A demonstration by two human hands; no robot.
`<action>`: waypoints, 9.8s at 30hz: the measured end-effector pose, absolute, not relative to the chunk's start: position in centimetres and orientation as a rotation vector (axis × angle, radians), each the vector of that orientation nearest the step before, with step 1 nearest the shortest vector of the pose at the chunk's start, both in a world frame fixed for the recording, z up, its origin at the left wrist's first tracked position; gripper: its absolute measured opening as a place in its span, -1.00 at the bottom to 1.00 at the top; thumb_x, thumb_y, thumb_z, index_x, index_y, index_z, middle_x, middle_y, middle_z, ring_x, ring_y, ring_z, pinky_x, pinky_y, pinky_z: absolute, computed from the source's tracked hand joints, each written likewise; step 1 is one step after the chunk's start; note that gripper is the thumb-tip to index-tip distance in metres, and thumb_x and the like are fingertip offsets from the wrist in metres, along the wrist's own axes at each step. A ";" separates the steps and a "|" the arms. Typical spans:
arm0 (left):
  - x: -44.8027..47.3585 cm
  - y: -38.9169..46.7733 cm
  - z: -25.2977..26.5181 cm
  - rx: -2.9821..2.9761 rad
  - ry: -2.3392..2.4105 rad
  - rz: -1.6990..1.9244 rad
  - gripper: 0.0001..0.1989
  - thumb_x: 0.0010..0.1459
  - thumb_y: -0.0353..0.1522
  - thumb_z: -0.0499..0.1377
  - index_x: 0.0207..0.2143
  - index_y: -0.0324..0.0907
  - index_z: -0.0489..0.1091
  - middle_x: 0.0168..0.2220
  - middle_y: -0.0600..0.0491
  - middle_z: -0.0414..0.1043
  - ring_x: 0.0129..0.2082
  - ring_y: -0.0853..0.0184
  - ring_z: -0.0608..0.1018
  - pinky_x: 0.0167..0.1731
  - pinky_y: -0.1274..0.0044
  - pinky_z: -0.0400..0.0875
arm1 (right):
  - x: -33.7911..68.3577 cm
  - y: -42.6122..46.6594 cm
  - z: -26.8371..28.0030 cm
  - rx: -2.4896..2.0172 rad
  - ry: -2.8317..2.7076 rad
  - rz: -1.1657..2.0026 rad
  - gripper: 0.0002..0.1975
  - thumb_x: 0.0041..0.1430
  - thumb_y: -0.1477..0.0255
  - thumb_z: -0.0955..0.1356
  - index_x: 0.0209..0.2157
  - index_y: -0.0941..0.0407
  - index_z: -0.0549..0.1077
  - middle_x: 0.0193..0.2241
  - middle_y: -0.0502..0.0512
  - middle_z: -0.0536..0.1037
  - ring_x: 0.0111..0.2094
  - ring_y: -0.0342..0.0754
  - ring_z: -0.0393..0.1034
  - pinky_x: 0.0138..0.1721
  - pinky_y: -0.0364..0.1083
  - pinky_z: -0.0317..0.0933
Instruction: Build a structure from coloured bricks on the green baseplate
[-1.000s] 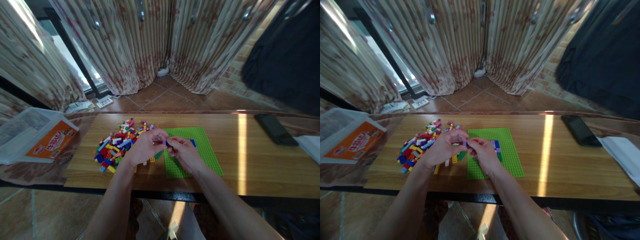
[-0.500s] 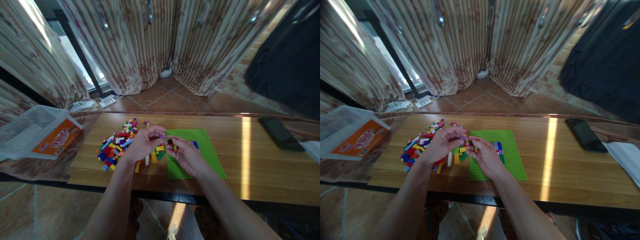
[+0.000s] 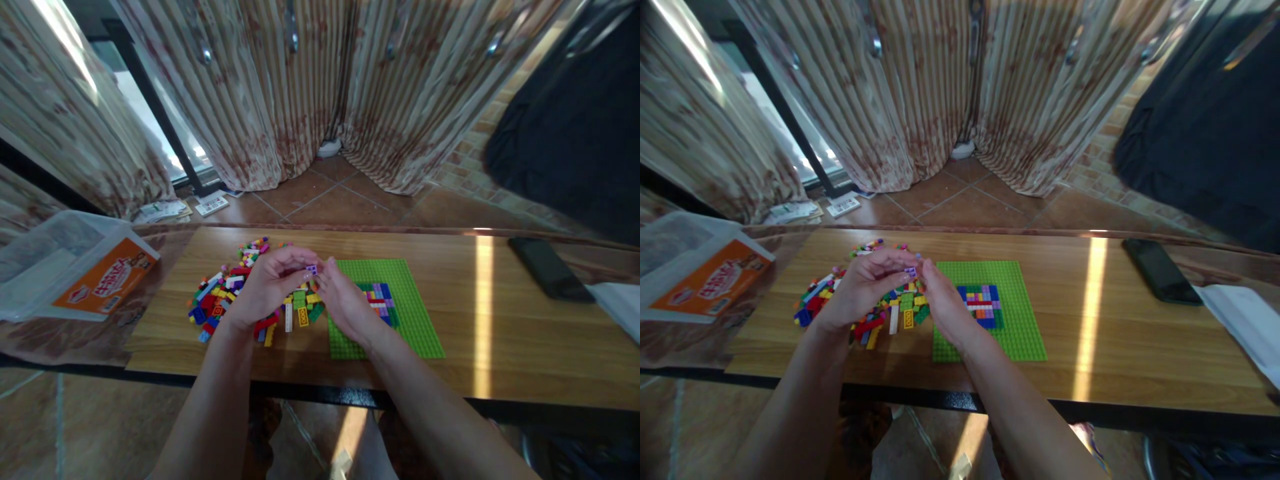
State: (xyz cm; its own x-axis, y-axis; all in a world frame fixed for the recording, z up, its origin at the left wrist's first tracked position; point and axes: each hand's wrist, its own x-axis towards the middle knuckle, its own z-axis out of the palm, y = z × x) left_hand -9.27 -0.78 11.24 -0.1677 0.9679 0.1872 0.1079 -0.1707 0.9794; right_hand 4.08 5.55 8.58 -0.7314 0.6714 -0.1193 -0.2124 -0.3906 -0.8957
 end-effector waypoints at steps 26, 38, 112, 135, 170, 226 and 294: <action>-11.9 -1.0 9.5 1.651 2.076 0.969 -0.57 -0.03 -0.61 -0.01 -0.15 -0.21 0.48 -0.28 0.02 0.60 -0.25 0.28 0.61 -0.13 0.41 0.51 | 7.1 7.0 6.0 -0.786 -2.339 0.821 -0.72 0.20 0.52 0.25 -0.13 0.08 0.53 -0.16 0.17 0.52 -0.11 0.05 0.37 -0.02 0.04 0.23; -11.9 -1.0 9.2 1.703 2.100 0.941 -0.69 0.11 -0.51 0.03 -0.18 -0.20 0.50 -0.30 0.03 0.59 -0.29 0.30 0.59 -0.19 0.48 0.47 | 6.1 7.0 4.9 -0.820 -2.508 0.562 -0.73 0.18 0.56 0.25 -0.16 0.12 0.51 -0.16 0.21 0.46 -0.09 0.10 0.30 0.03 0.09 0.20; -9.9 -0.9 10.4 1.124 1.346 1.050 -0.79 0.04 -0.33 0.24 -0.24 -0.20 0.49 -0.29 0.04 0.51 -0.35 0.37 0.53 -0.35 0.55 0.46 | 6.1 2.7 7.3 -0.821 -2.215 0.807 -0.82 0.29 0.36 0.27 -0.17 0.13 0.45 -0.29 0.14 0.53 -0.24 0.00 0.43 -0.18 -0.04 0.27; -9.3 -0.8 10.4 0.984 1.363 1.135 -0.78 0.09 -0.35 0.26 -0.18 -0.23 0.47 -0.34 -0.01 0.58 -0.34 0.39 0.60 -0.26 0.52 0.48 | 16.0 8.2 8.0 -0.927 -2.358 0.983 -0.82 0.15 0.38 0.36 -0.20 0.05 0.55 -0.32 0.04 0.58 -0.33 -0.07 0.46 -0.30 -0.08 0.32; -9.8 -0.6 9.2 1.212 1.531 1.068 -0.80 0.10 -0.33 0.19 -0.24 -0.23 0.49 -0.34 -0.02 0.57 -0.36 0.36 0.58 -0.32 0.54 0.46 | 15.2 8.3 7.2 -0.792 -2.624 0.564 -0.80 0.15 0.53 0.33 -0.32 0.03 0.61 -0.26 0.09 0.60 -0.10 0.06 0.48 0.00 0.10 0.34; -10.6 -1.0 9.8 1.370 1.671 0.983 -0.78 0.17 -0.33 0.14 -0.18 -0.25 0.46 -0.32 0.01 0.54 -0.30 0.33 0.56 -0.28 0.50 0.46 | 14.9 9.6 7.5 -1.070 -2.460 0.861 -0.77 0.22 0.32 0.27 -0.35 0.08 0.54 -0.36 0.08 0.60 -0.32 -0.04 0.46 -0.27 -0.08 0.25; -8.3 1.0 8.2 1.872 2.275 0.501 -0.77 0.12 -0.50 0.09 -0.38 -0.19 0.57 -0.18 -0.06 0.47 -0.10 0.20 0.47 0.04 0.33 0.32 | 10.7 7.2 7.5 -0.831 -2.433 0.681 -0.79 0.28 0.42 0.24 -0.31 0.08 0.52 -0.31 0.09 0.61 -0.30 -0.03 0.49 -0.24 -0.08 0.27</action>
State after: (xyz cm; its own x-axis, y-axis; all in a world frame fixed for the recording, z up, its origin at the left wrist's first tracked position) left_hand -8.27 0.96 8.15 -0.2082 0.9737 0.0926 0.9224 0.1640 0.3497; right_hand 10.70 7.25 7.50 -0.7020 0.6579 0.2728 0.4208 0.6921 -0.5864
